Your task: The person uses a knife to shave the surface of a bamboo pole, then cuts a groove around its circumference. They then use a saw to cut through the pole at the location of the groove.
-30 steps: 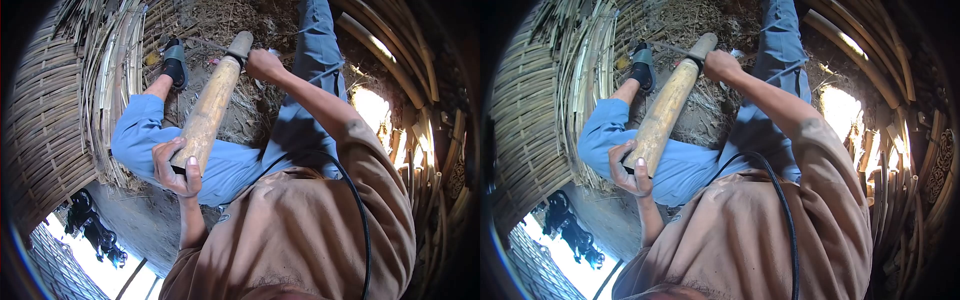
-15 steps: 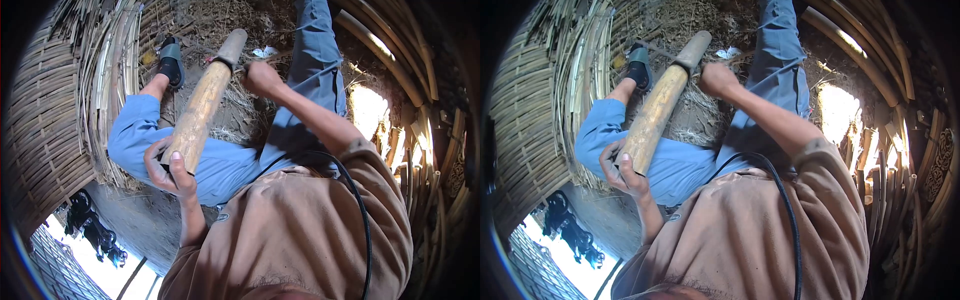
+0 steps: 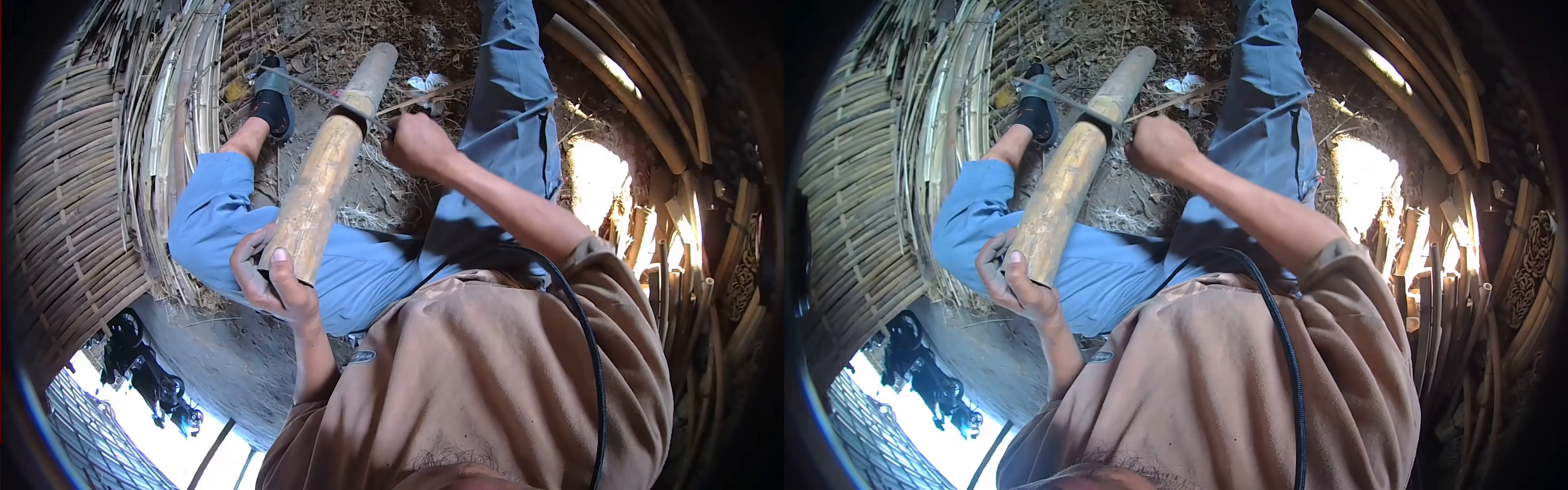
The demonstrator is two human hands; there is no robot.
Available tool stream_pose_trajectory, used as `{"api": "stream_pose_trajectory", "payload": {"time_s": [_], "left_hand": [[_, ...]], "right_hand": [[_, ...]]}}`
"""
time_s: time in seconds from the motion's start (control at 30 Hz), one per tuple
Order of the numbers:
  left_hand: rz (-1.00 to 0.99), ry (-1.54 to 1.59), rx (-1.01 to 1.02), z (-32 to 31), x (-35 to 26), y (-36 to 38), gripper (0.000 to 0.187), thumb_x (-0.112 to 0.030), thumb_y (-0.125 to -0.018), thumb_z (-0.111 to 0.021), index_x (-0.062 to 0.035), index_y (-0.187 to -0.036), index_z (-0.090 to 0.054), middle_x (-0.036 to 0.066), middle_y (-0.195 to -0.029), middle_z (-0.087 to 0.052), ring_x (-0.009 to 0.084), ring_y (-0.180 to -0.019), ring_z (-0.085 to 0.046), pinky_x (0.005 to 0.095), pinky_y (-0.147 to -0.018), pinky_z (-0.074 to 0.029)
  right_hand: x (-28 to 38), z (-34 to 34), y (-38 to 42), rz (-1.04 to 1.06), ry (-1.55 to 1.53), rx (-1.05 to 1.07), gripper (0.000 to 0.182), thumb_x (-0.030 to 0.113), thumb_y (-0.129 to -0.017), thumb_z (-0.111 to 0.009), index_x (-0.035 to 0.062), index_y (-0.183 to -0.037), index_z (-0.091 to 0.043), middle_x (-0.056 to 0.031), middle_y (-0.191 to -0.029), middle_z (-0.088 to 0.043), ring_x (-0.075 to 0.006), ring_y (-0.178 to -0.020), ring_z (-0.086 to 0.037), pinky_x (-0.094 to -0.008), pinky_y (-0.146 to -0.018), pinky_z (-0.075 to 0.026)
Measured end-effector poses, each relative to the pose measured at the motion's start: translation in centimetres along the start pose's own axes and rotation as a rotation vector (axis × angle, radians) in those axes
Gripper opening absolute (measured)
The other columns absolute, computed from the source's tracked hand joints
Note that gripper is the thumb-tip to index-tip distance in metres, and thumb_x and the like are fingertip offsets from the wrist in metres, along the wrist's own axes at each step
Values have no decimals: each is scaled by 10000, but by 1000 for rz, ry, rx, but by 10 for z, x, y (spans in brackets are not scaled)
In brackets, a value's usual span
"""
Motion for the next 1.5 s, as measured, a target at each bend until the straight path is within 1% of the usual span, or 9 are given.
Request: {"api": "stream_pose_trajectory", "payload": {"time_s": [0.17, 0.2, 0.43, 0.63, 0.87, 1.03, 1.3, 1.43, 1.5], "left_hand": [[31, -11, -72, 5, 12, -8, 334, -210, -878, -570, 86, -1025, -609, 170, -943, -652, 246, -864, -622, 374, -812, -517], [58, -18, -93, 8, 13, -10, 320, -199, -880, -564, 85, -1019, -612, 170, -939, -654, 246, -865, -621, 373, -817, -515], [68, 53, -123, 8, 18, -8, 311, -187, -884, -559, 91, -1013, -615, 172, -953, -658, 237, -854, -614, 379, -816, -516], [-30, -61, -52, 6, 16, 5, 326, -218, -879, -571, 83, -995, -613, 166, -951, -641, 238, -856, -611, 382, -803, -516], [82, -19, -147, 4, 15, 2, 297, -189, -874, -549, 81, -982, -611, 166, -950, -672, 244, -831, -628, 382, -780, -521], [36, -9, -117, -1, 11, 3, 275, -175, -879, -546, 77, -973, -604, 160, -943, -667, 232, -840, -623, 375, -782, -525], [100, 39, -170, -1, 12, 2, 251, -154, -887, -545, 81, -959, -598, 163, -954, -660, 231, -837, -616, 382, -795, -529], [61, 13, -157, -1, 12, 5, 254, -154, -889, -544, 84, -959, -601, 165, -958, -657, 236, -852, -614, 389, -809, -525], [54, 19, -152, 3, 12, 1, 264, -163, -898, -547, 80, -967, -622, 157, -973, -651, 241, -876, -615, 393, -828, -522]], "right_hand": [[-13, -8, -51, -13, 38, -39, 335, 262, -846, -666, -58, -912, -739, -315, -905, -709, -433, -919, -719, -516, -873, -568], [-7, -4, -51, 18, 40, -30, 313, 206, -833, -635, -74, -925, -739, -308, -951, -724, -430, -949, -728, -499, -867, -587], [26, 2, 19, 51, 23, 39, 295, 188, -832, -595, -56, -900, -746, -301, -920, -721, -447, -924, -723, -504, -879, -582], [-24, 0, -74, -109, 75, -3, 299, 170, -825, -583, -58, -924, -749, -301, -988, -732, -424, -953, -738, -498, -853, -595], [5, 2, 4, -10, 74, 76, 318, 197, -828, -599, -79, -904, -738, -326, -959, -715, -445, -959, -723, -508, -881, -582], [-29, -5, -68, -125, 109, 5, 296, 179, -821, -597, -52, -915, -755, -288, -964, -735, -421, -945, -737, -498, -838, -596], [6, 2, -1, -37, 66, 78, 319, 192, -824, -596, -77, -914, -742, -328, -965, -717, -440, -969, -725, -503, -894, -577], [-32, -8, -74, -146, 86, 19, 311, 190, -825, -602, -61, -929, -752, -291, -968, -734, -434, -939, -734, -494, -849, -592], [-23, -1, -70, -124, 61, 25, 315, 195, -826, -612, -72, -925, -745, -304, -965, -728, -435, -944, -732, -499, -853, -589]]}}
Point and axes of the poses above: each hand's wrist, its own y-axis away from the middle knuckle, its own z-axis out of the back of the hand, x = y × z, the point moved 4 cm from there along -y, towards the middle knuckle
